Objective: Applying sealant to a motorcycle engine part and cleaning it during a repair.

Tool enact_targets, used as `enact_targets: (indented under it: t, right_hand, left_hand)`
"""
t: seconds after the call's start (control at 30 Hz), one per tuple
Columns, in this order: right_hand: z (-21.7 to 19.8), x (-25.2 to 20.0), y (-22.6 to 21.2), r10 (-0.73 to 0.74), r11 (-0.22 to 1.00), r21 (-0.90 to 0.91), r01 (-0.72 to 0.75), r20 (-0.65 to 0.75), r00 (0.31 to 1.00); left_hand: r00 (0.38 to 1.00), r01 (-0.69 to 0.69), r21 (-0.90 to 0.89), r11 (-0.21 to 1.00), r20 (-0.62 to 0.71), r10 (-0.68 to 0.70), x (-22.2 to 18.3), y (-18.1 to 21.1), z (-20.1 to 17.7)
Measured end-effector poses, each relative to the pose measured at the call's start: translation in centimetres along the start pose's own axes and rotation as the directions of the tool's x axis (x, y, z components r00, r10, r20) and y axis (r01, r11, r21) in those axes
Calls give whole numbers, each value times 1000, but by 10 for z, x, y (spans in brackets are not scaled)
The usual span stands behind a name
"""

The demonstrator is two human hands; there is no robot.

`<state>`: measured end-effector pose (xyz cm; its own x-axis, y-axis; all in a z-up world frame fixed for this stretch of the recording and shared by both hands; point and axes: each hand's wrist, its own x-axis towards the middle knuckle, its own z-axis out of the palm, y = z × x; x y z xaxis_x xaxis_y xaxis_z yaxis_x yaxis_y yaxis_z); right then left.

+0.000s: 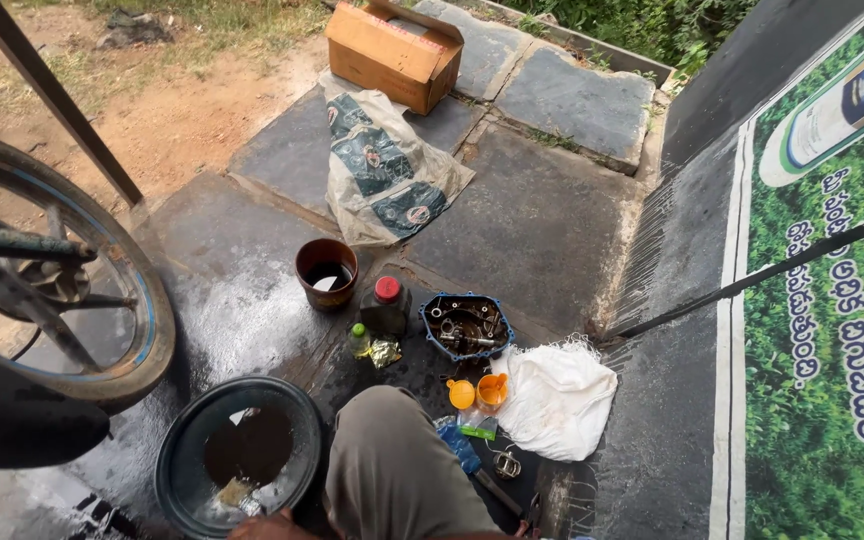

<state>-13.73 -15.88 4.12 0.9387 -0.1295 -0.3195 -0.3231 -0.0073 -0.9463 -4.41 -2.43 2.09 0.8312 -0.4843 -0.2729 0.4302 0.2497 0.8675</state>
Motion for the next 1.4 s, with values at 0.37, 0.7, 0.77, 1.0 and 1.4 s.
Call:
enact_targets:
  t: [0.37,0.7,0.77,1.0,1.4]
  right_hand:
    - [62,-51,-26,71,899,402,-172,253,965]
    - [43,-57,-66,148,989,-60,-136,296,944]
    - [41,-52,-56,82,997,-29,-77,327,942]
    - [49,-44,-76,124,941,266,-211,308,943]
    - [63,-29,-82,22,913,405,-46,63,998]
  left_hand:
    - [828,-298,-85,951,-519,213,-166,18,8]
    - [808,-279,76,957,-520,277,-178,41,3]
    - [811,-253,76,964,-527,255,-188,62,9]
    - [827,-185,159,970,-508,241,-192,66,8]
    - [837,-201,78,977,-504,212,-188,66,15]
